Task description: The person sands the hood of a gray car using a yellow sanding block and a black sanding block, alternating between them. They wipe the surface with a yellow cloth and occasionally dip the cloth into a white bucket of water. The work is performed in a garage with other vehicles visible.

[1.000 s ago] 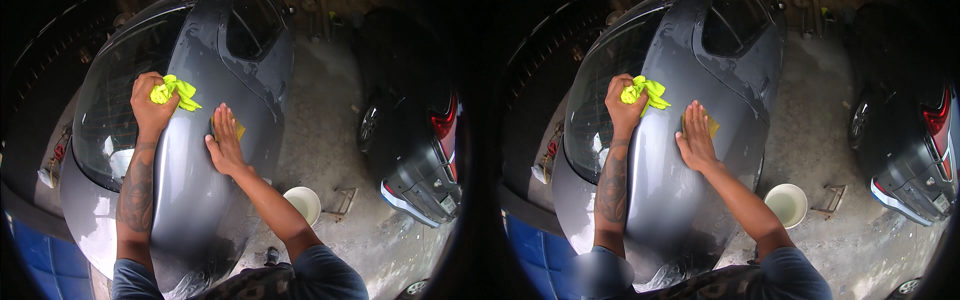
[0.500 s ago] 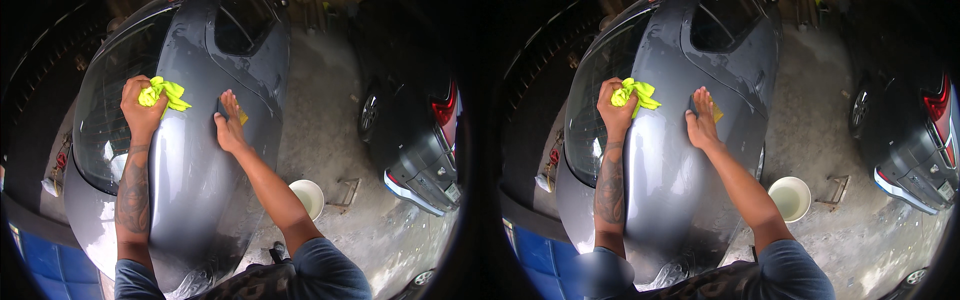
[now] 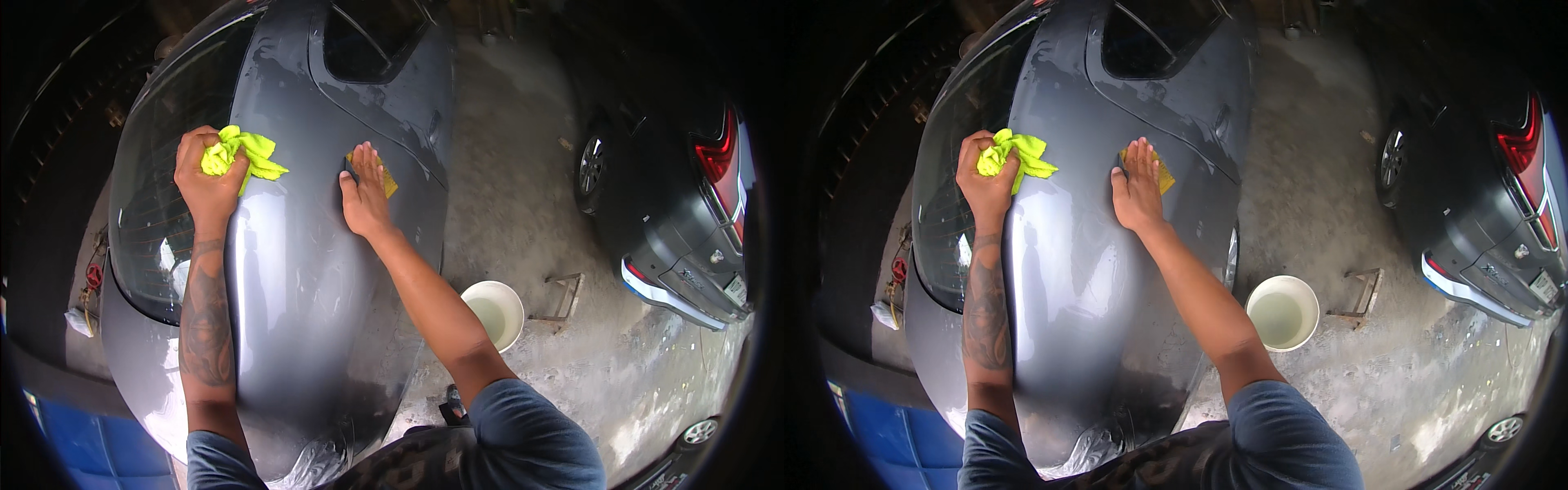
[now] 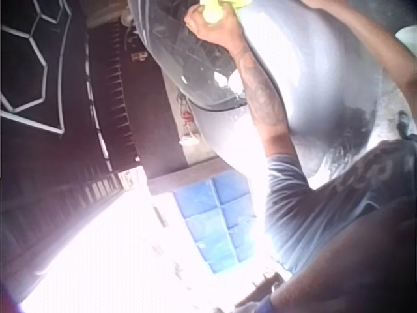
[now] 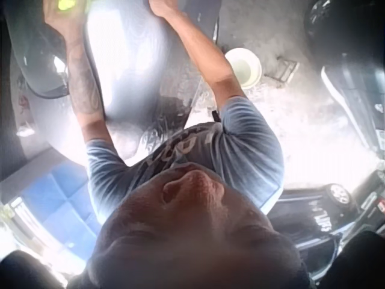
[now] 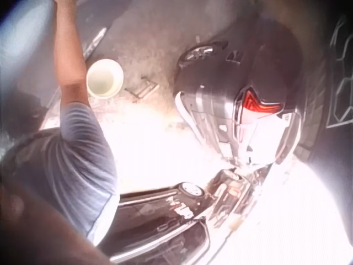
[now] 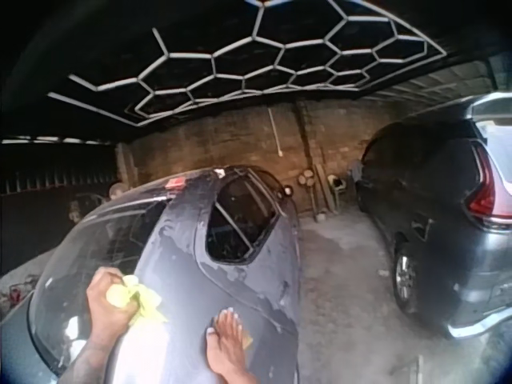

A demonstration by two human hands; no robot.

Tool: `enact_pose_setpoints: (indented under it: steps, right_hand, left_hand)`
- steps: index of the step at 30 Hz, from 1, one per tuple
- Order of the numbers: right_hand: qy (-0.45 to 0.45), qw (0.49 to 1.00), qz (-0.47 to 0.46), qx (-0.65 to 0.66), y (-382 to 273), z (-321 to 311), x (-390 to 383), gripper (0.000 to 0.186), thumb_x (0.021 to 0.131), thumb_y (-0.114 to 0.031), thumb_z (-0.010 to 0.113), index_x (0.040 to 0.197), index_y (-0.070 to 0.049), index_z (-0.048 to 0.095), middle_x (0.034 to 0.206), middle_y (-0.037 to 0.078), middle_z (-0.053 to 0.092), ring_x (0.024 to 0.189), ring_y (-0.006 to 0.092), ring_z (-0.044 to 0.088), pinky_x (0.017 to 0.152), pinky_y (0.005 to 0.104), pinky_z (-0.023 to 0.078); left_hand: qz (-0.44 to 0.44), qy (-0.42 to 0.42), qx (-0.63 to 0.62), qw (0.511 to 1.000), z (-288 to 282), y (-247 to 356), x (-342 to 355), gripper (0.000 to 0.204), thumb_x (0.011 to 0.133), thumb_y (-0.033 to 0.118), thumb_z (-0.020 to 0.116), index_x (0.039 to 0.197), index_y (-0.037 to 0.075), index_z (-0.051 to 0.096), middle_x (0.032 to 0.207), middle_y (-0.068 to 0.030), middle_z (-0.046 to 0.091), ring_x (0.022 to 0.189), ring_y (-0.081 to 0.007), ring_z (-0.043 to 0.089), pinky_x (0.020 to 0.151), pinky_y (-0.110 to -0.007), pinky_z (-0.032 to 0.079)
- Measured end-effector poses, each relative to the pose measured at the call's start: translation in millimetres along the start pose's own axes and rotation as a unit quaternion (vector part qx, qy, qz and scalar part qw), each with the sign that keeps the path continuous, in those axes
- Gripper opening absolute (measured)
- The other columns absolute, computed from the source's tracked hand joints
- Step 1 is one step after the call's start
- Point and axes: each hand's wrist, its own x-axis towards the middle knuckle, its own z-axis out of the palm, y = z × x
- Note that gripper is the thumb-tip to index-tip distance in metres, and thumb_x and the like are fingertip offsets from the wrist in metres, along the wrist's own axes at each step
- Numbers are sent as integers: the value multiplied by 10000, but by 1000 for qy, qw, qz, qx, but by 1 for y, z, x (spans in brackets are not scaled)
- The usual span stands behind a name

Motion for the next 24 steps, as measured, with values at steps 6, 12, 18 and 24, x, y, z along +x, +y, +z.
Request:
enact_pose_setpoints:
  steps: [6, 12, 18, 24]
  right_hand:
    - [-50, 992, -114, 17, -32, 28, -105, 810, 1089, -377, 381, 1670, 87, 57, 1759, 293, 22, 1636, 462, 6, 1320, 567, 47]
    - [143, 988, -60, -9, -27, 14, -41, 929, 1081, -548, 487, 1663, 85, 136, 1745, 301, 133, 1634, 457, 61, 1315, 556, 70]
    - [12, 1000, 1, -27, -9, 22, -9, 874, 1115, -555, 354, 1652, 105, 157, 1741, 307, 118, 1638, 431, 70, 1329, 525, 77]
    - [30, 998, -16, 56, 21, 2, 15, 617, 1150, -298, 270, 1665, 40, 231, 1760, 215, 179, 1643, 354, 127, 1340, 475, 94]
  left_hand:
    - [-5, -3, 2, 1000, 0, -3, -4, 289, 723, 17, 819, 944, 6, 634, 1070, -124, 689, 960, -267, 669, 869, -366, 536]
    - [-4, -6, -9, 1000, -4, -1, -1, 260, 754, -12, 791, 951, -13, 621, 1090, -126, 670, 971, -238, 657, 895, -337, 525]
    - [-9, 5, -17, 1000, -4, -4, -4, 300, 704, 31, 833, 937, 16, 644, 1056, -126, 692, 949, -283, 662, 858, -381, 535]
    - [3, 5, -15, 1000, 2, -2, 0, 303, 705, 72, 844, 937, 12, 659, 1045, -119, 702, 955, -281, 662, 867, -386, 534]
